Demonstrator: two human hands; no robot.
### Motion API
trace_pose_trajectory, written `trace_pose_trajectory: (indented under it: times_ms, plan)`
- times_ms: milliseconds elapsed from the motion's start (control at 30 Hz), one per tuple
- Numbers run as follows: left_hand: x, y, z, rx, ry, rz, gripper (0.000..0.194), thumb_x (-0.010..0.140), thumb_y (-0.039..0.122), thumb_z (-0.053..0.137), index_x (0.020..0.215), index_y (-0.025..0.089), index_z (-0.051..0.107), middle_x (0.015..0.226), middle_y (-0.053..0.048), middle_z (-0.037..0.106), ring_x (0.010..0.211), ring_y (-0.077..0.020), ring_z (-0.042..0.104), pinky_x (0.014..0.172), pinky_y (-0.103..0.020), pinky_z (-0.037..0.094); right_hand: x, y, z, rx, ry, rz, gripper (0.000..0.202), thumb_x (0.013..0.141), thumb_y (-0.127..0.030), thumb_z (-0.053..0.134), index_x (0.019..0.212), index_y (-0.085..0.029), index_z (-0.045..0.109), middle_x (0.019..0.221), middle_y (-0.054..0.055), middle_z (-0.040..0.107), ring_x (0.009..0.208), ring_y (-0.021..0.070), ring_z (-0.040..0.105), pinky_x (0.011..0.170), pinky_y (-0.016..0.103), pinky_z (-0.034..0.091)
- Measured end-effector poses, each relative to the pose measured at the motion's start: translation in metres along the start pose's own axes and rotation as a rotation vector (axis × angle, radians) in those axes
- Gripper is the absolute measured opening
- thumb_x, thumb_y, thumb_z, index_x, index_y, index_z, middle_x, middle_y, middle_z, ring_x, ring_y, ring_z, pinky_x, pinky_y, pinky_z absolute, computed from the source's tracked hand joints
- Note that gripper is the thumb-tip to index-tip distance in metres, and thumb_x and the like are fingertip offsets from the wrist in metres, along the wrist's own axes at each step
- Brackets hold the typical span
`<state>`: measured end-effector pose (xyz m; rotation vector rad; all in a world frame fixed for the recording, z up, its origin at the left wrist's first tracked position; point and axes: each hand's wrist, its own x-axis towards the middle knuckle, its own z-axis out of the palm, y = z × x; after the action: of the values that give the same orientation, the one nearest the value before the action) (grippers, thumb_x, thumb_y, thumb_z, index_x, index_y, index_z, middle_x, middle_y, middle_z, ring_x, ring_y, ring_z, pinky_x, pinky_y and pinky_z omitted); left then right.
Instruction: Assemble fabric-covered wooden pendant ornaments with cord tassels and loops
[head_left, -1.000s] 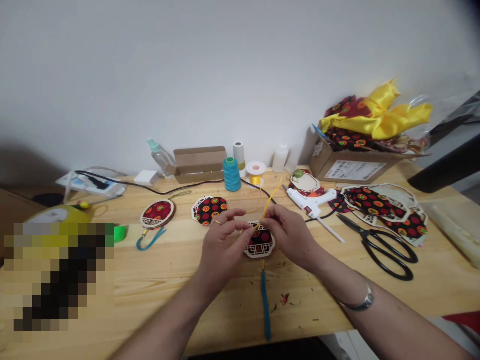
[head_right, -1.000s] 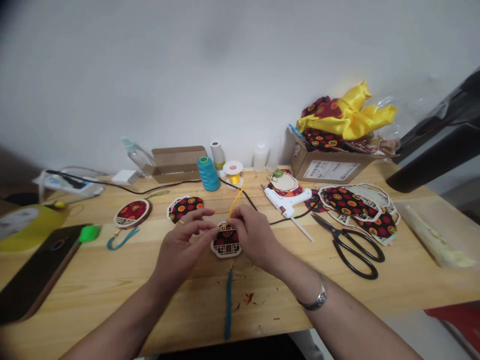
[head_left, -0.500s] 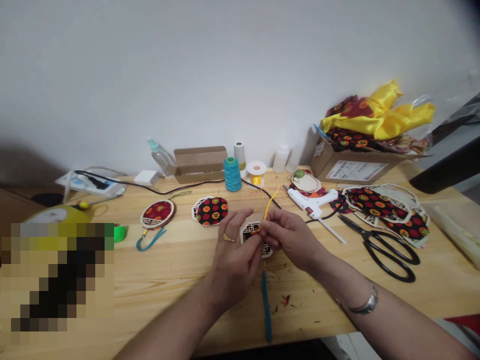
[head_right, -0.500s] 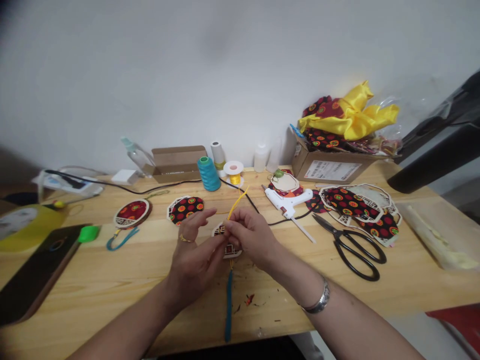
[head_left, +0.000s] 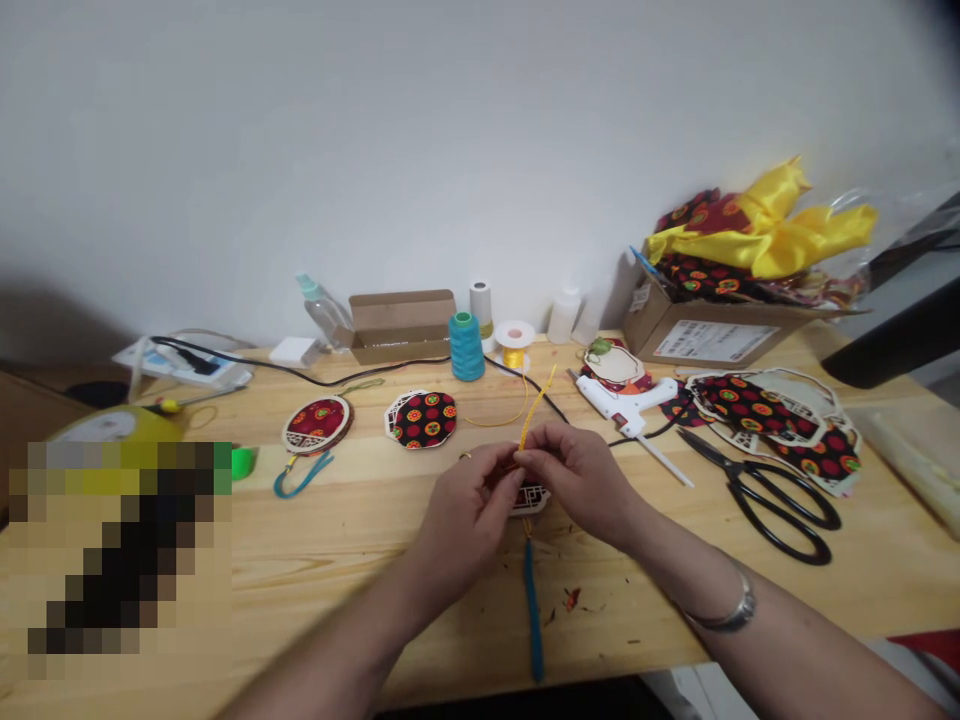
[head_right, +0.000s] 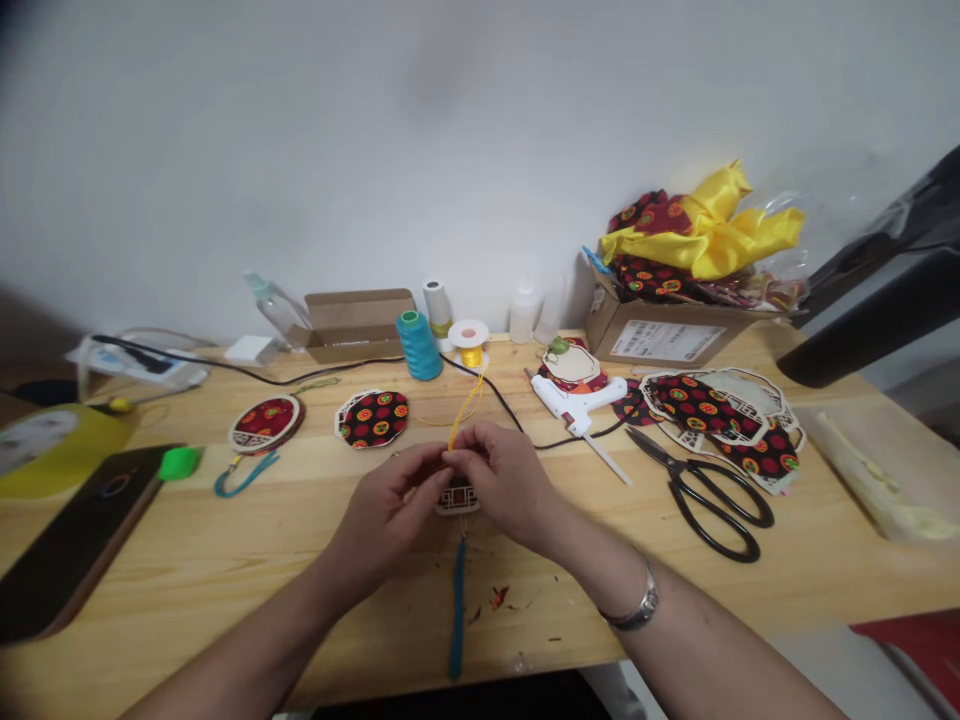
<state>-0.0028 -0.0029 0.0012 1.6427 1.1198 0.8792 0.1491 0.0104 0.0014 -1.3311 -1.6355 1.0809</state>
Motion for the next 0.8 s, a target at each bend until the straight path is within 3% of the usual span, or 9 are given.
trace_pose_trajectory:
  times_ms: [100, 200, 467, 800]
  plan:
    - [0.000, -0.001, 0.000, 0.141, 0.034, 0.076, 0.023, 0.085, 0.023, 0.048, 0.103, 0.020, 0.062, 0.093, -0.006, 0.065, 0.085, -0.0190, 0.058, 0.076, -0.029, 0.043, 0.000, 0.000, 0.000, -0.001, 0.002, 0.013, 0.013, 0.077, -0.020, 0.055, 0.064, -0.018, 0.055, 0.060, -0.002, 0.056, 0.058, 0.0113, 0.048, 0.056, 0.023, 0.038]
    - [0.000, -0.001, -0.001, 0.116, 0.034, 0.065, 0.022, 0.085, 0.023, 0.047, 0.099, 0.019, 0.063, 0.091, -0.006, 0.066, 0.083, -0.0183, 0.058, 0.074, -0.028, 0.044, 0.001, 0.000, 0.000, 0.032, -0.002, 0.039, 0.013, 0.075, -0.021, 0.056, 0.063, -0.018, 0.055, 0.060, -0.002, 0.054, 0.058, 0.0108, 0.047, 0.054, 0.023, 0.038]
    - [0.006, 0.003, -0.006, -0.074, 0.033, -0.117, 0.014, 0.078, 0.025, 0.056, 0.073, 0.017, 0.067, 0.067, 0.000, 0.064, 0.065, -0.0136, 0.056, 0.062, -0.023, 0.043, 0.005, -0.002, -0.002, 0.376, -0.140, 0.216, 0.015, 0.068, -0.027, 0.061, 0.060, -0.016, 0.052, 0.048, -0.006, 0.047, 0.042, 0.0055, 0.035, 0.041, 0.020, 0.026]
    - [0.010, -0.001, -0.009, -0.407, -0.074, -0.342, 0.016, 0.071, 0.029, 0.066, 0.070, 0.014, 0.068, 0.058, 0.001, 0.061, 0.046, -0.0052, 0.038, 0.044, -0.018, 0.024, 0.005, -0.002, -0.006, 0.471, -0.229, 0.260, 0.021, 0.067, -0.032, 0.064, 0.062, -0.016, 0.053, 0.046, -0.005, 0.049, 0.040, 0.0042, 0.035, 0.037, 0.018, 0.021]
